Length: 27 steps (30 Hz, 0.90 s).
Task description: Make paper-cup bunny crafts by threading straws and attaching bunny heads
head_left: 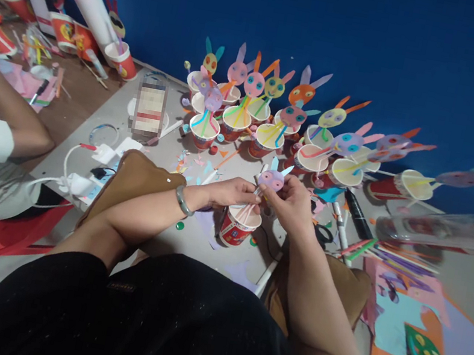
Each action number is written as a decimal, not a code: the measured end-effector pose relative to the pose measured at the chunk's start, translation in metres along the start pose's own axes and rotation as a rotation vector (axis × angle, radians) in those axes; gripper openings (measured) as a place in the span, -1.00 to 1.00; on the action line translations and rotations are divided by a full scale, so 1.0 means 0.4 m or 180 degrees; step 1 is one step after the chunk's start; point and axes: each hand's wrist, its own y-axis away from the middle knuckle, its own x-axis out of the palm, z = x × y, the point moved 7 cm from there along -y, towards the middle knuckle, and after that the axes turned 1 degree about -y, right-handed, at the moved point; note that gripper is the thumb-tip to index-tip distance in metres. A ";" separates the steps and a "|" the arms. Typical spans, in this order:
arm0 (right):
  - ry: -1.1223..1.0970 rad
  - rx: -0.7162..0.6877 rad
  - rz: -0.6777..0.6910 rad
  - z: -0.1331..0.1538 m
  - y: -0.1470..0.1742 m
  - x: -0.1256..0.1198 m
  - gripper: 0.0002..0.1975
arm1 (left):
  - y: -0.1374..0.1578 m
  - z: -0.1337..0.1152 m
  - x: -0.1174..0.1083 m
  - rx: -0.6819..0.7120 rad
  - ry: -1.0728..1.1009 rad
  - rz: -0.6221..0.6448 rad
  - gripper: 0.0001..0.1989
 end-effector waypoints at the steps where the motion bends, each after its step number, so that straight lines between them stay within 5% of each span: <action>1: 0.0000 0.0014 0.0014 -0.001 -0.001 0.002 -0.43 | -0.002 0.003 -0.002 -0.0010 0.0009 -0.0005 -0.45; 22: -0.0147 -0.0038 -0.0296 0.061 0.008 -0.069 -0.39 | -0.002 -0.012 -0.015 0.0069 -0.0168 -0.0113 -0.46; 27: 0.0442 0.0001 0.0155 0.075 0.041 -0.061 -0.39 | -0.005 -0.031 -0.041 0.0189 -0.0055 -0.0468 -0.53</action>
